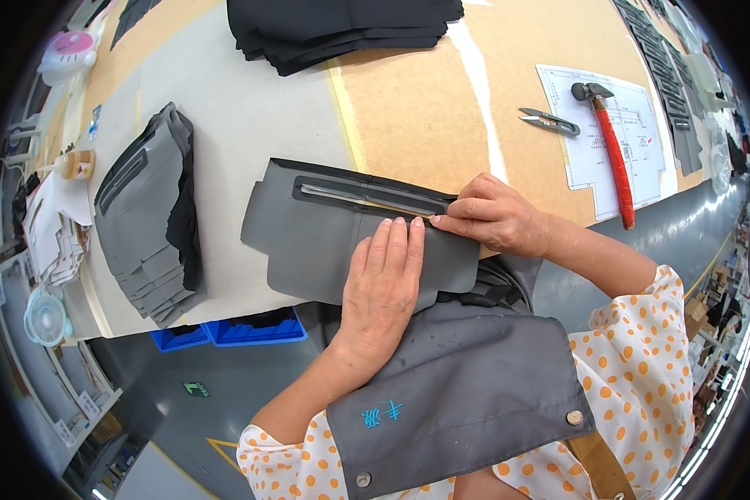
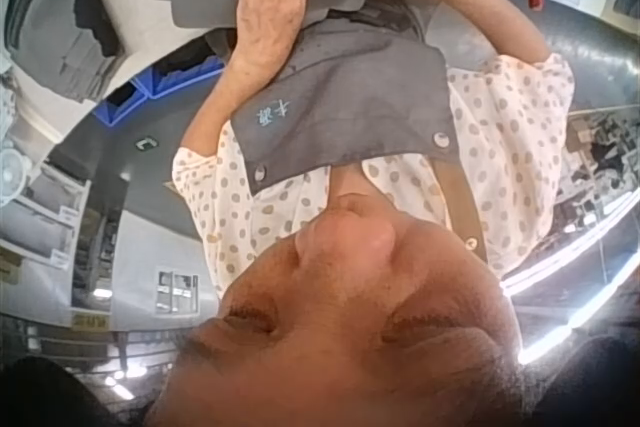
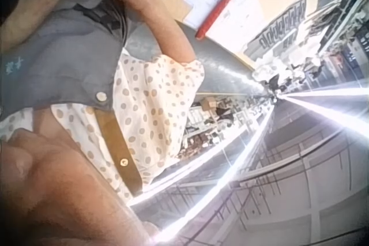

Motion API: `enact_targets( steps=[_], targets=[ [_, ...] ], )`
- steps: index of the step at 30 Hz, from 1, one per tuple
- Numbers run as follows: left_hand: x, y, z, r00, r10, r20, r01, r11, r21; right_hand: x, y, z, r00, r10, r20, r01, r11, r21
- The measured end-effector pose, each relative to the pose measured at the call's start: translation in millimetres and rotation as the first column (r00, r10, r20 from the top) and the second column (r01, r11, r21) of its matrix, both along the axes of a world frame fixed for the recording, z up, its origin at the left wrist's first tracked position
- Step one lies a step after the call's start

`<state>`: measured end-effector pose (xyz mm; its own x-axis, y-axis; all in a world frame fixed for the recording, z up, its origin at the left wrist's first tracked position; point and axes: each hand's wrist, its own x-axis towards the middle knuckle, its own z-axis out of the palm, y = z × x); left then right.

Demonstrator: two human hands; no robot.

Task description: Installing a metal zipper or component onto a leather bag piece and trimming excess material.

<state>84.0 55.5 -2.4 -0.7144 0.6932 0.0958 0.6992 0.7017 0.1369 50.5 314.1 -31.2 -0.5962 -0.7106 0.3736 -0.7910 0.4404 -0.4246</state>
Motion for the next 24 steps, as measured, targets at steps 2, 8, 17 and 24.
enact_targets(
  steps=[2, 8, 17, 24],
  targets=[
    [1, 0, 0, 1.000, 0.001, 0.002, -0.001, 1.000, -0.001, 0, 3, 2, 0.999, 0.044, -0.022, -0.044, 0.998, 0.034],
    [1, 0, 6, 0.999, -0.005, 0.045, 0.005, 1.000, -0.008, -3, 5, 4, 0.994, 0.103, -0.045, -0.102, 0.994, 0.032],
    [4, -1, 9, 0.984, 0.010, 0.175, 0.000, 0.998, -0.059, -1, 10, 4, 0.992, 0.126, -0.002, -0.126, 0.992, 0.031],
    [4, -2, 7, 0.988, 0.001, 0.153, 0.009, 0.998, -0.068, 0, 11, 4, 0.995, 0.102, 0.002, -0.102, 0.995, 0.002]
  ],
)
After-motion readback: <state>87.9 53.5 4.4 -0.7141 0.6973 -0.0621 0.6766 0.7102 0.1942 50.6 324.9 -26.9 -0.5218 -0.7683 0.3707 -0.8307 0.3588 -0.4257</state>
